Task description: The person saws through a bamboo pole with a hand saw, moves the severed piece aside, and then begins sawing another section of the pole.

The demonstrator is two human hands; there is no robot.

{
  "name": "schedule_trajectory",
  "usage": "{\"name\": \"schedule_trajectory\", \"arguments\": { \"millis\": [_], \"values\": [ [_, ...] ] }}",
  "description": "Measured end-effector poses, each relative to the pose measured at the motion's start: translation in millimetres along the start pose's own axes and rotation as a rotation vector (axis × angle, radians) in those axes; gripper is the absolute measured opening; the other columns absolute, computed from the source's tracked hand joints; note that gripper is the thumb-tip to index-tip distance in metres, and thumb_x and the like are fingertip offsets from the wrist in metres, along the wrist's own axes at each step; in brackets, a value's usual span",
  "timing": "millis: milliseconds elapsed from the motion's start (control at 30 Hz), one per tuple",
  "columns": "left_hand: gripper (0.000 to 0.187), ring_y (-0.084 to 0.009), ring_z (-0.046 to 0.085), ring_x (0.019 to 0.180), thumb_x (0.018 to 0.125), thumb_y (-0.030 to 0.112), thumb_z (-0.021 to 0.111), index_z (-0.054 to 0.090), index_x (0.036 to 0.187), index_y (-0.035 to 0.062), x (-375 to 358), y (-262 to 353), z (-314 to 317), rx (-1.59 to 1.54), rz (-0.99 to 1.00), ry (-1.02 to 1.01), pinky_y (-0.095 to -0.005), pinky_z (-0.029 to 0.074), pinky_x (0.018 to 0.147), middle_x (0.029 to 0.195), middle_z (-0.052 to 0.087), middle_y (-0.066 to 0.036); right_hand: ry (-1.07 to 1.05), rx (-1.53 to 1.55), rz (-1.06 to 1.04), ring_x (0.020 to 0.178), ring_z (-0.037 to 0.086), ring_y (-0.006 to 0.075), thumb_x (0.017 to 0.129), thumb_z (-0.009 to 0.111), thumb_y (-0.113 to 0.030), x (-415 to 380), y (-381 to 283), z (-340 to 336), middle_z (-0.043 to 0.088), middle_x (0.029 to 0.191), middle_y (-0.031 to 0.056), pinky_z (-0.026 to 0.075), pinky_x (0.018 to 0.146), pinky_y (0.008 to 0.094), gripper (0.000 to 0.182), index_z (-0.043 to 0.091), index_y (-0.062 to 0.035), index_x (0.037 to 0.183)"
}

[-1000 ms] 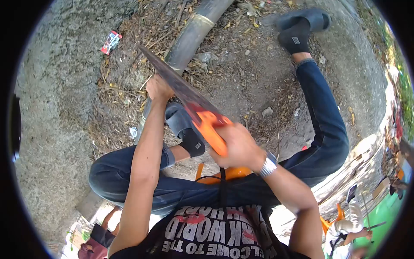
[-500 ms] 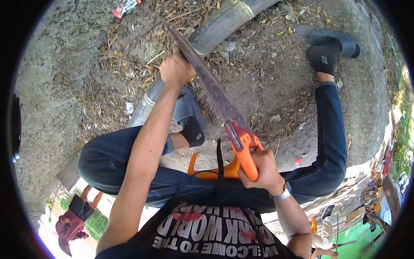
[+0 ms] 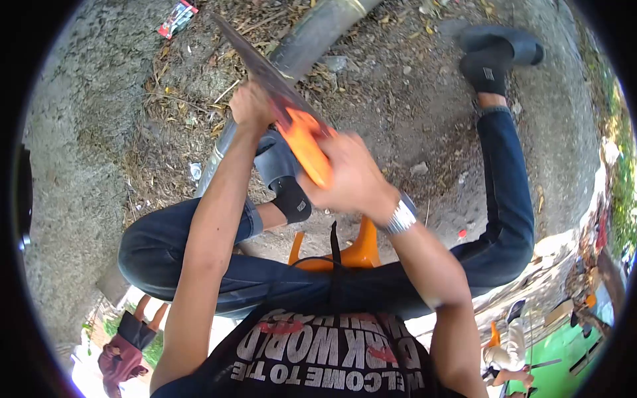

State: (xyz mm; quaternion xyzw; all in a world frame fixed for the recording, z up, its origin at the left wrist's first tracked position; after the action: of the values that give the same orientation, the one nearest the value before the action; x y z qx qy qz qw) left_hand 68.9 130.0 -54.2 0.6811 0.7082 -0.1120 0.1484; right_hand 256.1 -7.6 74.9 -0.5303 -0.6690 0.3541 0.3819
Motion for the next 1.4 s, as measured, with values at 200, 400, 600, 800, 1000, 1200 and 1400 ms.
{"name": "schedule_trajectory", "arguments": {
  "millis": [200,400,600,800,1000,1200,1400],
  "values": [
    [0.081,-0.0413,0.073,0.107,0.076,0.062,0.077,0.062,0.119,-0.0042,7.3,-12.3,8.7,-0.082,-0.04,0.007,-0.0499,0.059,0.091,0.118,0.071,-0.027,-0.199,0.159,0.217,0.063,0.073,0.0325,0.069,0.068,-0.005,-69.8,-41.3,-37.9,0.067,0.069,0.0181,0.058,0.077,0.0363,0.024,0.073,-0.0004,0.092],
    [0.084,-0.042,0.073,0.106,0.075,0.064,0.078,0.061,0.119,-0.0053,7.5,-6.6,2.9,-0.103,0.052,-0.187,-0.0491,0.06,0.09,0.109,0.073,-0.025,-0.138,-0.046,0.108,0.051,0.06,0.0376,0.071,0.072,-0.014,24.1,0.4,35.8,0.056,0.056,0.0158,0.049,0.053,0.042,0.021,0.056,-0.0027,0.065],
    [0.077,-0.0412,0.072,0.105,0.077,0.059,0.077,0.058,0.116,-0.0048,5.8,-3.6,19.7,-0.085,0.061,0.223,-0.05,0.059,0.089,0.109,0.071,-0.025,-0.19,0.186,0.281,0.056,0.065,0.0388,0.068,0.071,-0.012,-86.2,-41.1,-33.0,0.057,0.055,0.0116,0.053,0.056,0.0443,0.013,0.061,-0.0046,0.068],
    [0.063,-0.0391,0.069,0.107,0.079,0.042,0.074,0.057,0.118,-0.0041,15.2,-8.4,4.3,-0.208,0.084,0.198,-0.0458,0.054,0.097,0.11,0.07,-0.023,-0.151,-0.069,0.17,0.058,0.062,0.045,0.073,0.073,-0.018,32.9,-9.9,44.5,0.058,0.059,0.0198,0.052,0.058,0.0478,0.023,0.06,0.0002,0.066],
    [0.066,-0.0398,0.069,0.107,0.08,0.045,0.074,0.058,0.12,-0.0051,-8.4,1.1,5.3,-0.053,0.106,0.343,-0.0465,0.053,0.101,0.11,0.07,-0.023,-0.282,0.163,0.414,0.046,0.056,0.0268,0.071,0.072,-0.007,-81.8,-11.8,-5.9,0.053,0.054,0.0111,0.046,0.048,0.0368,0.015,0.059,-0.004,0.065],
    [0.069,-0.041,0.069,0.108,0.08,0.05,0.075,0.058,0.118,-0.0051,-4.0,-4.3,6.5,-0.147,0.066,0.085,-0.0464,0.054,0.102,0.112,0.069,-0.025,-0.127,0.254,0.393,0.042,0.054,0.0231,0.075,0.073,-0.008,-9.9,8.7,24.2,0.054,0.053,0.0106,0.044,0.047,0.035,0.02,0.057,-0.0027,0.064],
    [0.08,-0.0387,0.068,0.113,0.072,0.041,0.082,0.055,0.13,-0.0067,-6.1,0.8,5.9,-0.101,0.092,0.247,-0.046,0.053,0.104,0.115,0.069,-0.023,-0.276,0.32,0.707,0.047,0.059,0.0219,0.071,0.073,-0.006,-111.1,-15.0,-29.4,0.061,0.056,0.0054,0.051,0.052,0.0334,0.026,0.075,0.0055,0.094]
  ]
}}
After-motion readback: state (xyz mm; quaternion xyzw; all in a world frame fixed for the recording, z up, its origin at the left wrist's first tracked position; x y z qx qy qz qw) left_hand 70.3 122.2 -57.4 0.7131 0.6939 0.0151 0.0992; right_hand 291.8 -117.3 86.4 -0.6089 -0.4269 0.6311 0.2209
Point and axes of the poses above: each hand's wrist, its own x-axis towards the middle knuckle, its own z-axis out of the palm, y = z × x, the point moved 10 cm from there along x, towards the middle knuckle
